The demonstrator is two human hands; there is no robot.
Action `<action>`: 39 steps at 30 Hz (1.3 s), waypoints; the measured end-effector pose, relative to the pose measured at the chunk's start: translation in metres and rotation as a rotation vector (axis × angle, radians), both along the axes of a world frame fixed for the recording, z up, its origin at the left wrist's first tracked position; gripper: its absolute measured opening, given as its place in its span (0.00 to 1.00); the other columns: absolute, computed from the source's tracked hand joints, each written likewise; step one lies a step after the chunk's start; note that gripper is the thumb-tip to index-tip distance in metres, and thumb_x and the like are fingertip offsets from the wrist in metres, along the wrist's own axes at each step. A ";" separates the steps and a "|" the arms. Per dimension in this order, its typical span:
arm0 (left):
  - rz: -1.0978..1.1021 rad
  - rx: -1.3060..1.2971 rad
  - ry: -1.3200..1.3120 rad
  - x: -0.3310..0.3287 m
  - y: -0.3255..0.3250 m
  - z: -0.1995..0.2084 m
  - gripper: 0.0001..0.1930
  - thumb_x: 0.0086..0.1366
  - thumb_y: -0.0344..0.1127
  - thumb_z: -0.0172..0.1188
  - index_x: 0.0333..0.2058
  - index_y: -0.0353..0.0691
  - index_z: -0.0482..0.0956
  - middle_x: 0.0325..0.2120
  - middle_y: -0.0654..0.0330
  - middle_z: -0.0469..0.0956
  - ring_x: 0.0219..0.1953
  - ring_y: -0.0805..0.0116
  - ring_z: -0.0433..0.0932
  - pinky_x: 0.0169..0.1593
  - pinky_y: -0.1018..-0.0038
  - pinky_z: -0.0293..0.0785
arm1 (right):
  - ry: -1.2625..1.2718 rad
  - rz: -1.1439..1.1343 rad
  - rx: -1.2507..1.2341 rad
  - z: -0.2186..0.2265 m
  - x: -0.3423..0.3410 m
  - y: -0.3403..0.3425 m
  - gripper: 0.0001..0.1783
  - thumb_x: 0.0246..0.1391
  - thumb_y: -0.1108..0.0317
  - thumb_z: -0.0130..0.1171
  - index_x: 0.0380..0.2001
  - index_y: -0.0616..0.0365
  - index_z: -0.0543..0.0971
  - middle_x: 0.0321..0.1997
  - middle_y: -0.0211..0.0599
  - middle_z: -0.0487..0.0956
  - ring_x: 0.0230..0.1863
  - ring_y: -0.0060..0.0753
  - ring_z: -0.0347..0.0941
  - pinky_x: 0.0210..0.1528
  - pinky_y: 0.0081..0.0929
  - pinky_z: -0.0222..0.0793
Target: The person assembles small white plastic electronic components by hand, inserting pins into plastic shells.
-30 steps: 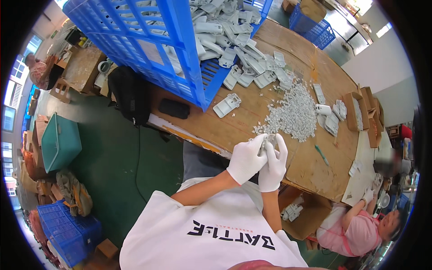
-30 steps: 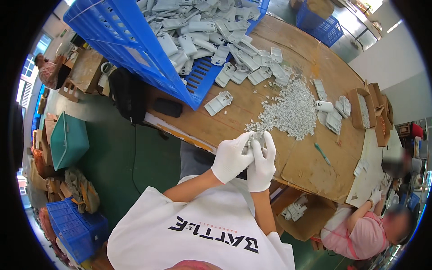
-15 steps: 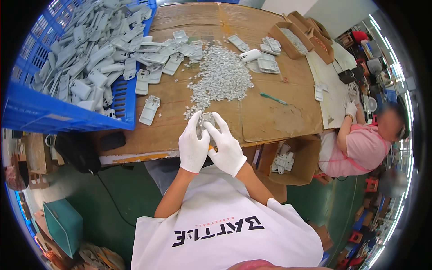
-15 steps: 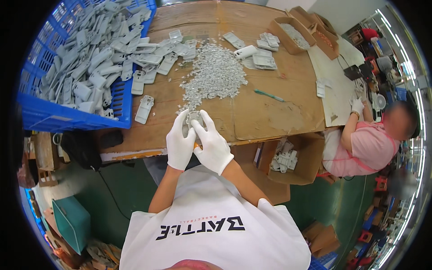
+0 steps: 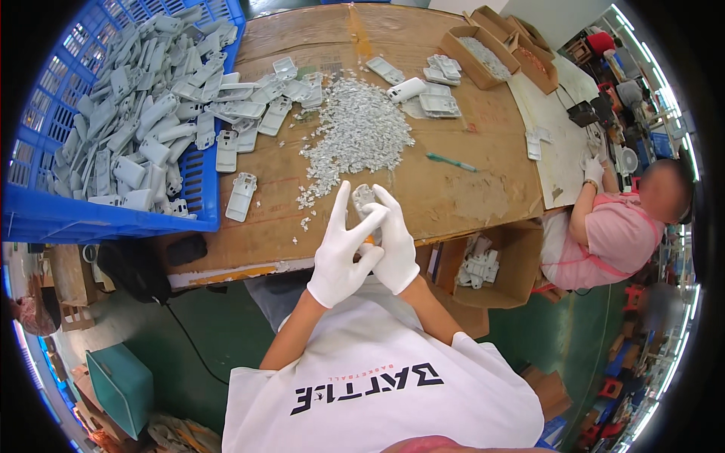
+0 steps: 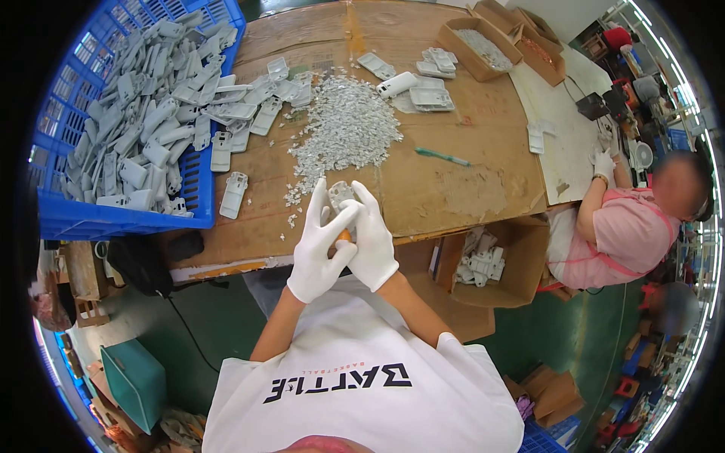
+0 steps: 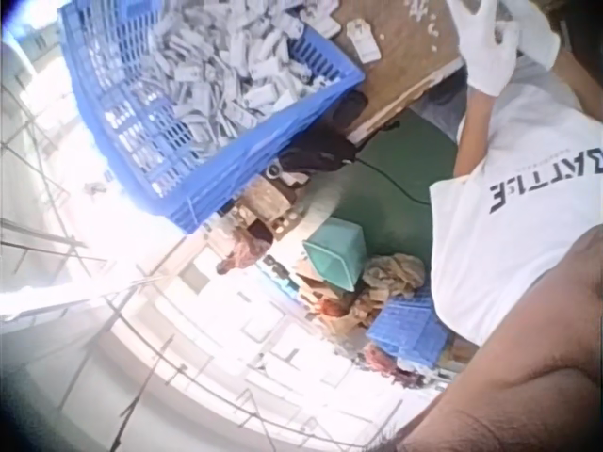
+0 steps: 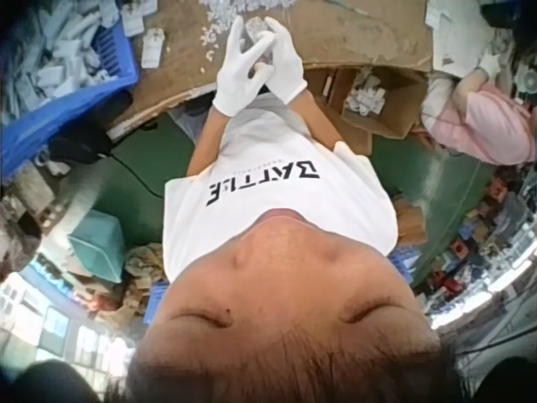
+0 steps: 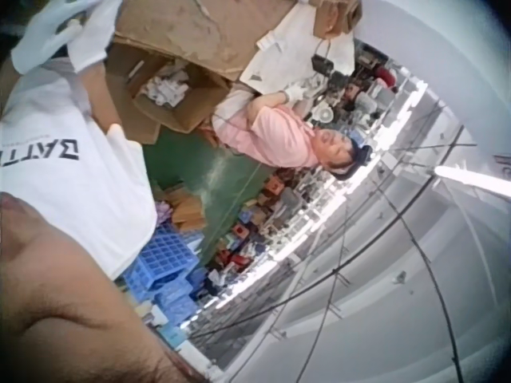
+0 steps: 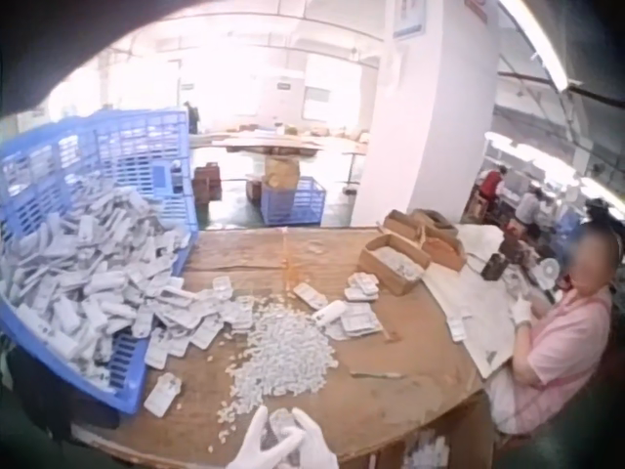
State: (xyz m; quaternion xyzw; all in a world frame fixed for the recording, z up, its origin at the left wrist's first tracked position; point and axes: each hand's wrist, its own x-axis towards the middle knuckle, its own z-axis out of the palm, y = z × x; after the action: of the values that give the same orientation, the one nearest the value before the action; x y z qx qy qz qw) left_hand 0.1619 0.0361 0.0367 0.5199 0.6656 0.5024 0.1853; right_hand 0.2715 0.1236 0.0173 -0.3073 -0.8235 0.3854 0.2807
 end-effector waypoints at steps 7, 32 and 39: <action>-0.292 0.097 0.485 0.010 0.001 0.014 0.28 0.43 0.39 0.73 0.48 0.58 0.82 0.62 0.44 0.64 0.62 0.30 0.60 0.65 0.39 0.57 | 0.160 0.137 -0.180 -0.011 0.018 0.004 0.15 0.60 0.66 0.59 0.48 0.57 0.72 0.60 0.42 0.73 0.42 0.30 0.74 0.43 0.26 0.73; -0.065 0.192 0.409 0.012 -0.011 -0.022 0.18 0.47 0.26 0.66 0.40 0.47 0.79 0.34 0.63 0.77 0.38 0.60 0.79 0.41 0.68 0.76 | 0.103 0.014 -0.603 0.002 0.001 -0.005 0.20 0.63 0.64 0.58 0.54 0.64 0.72 0.52 0.39 0.78 0.52 0.25 0.73 0.55 0.25 0.69; 0.007 0.135 0.467 0.001 0.003 -0.017 0.17 0.49 0.27 0.66 0.40 0.47 0.78 0.38 0.64 0.78 0.40 0.63 0.79 0.42 0.68 0.75 | 0.051 0.084 -0.497 -0.012 -0.001 0.022 0.23 0.54 0.68 0.64 0.53 0.59 0.74 0.43 0.37 0.81 0.43 0.28 0.77 0.47 0.27 0.73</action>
State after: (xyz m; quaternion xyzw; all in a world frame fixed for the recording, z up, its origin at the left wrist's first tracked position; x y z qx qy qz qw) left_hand 0.1632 0.0387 0.0200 0.6308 0.6570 0.4127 -0.0107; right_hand 0.2710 0.1460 0.0055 -0.3227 -0.7083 0.5949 0.2010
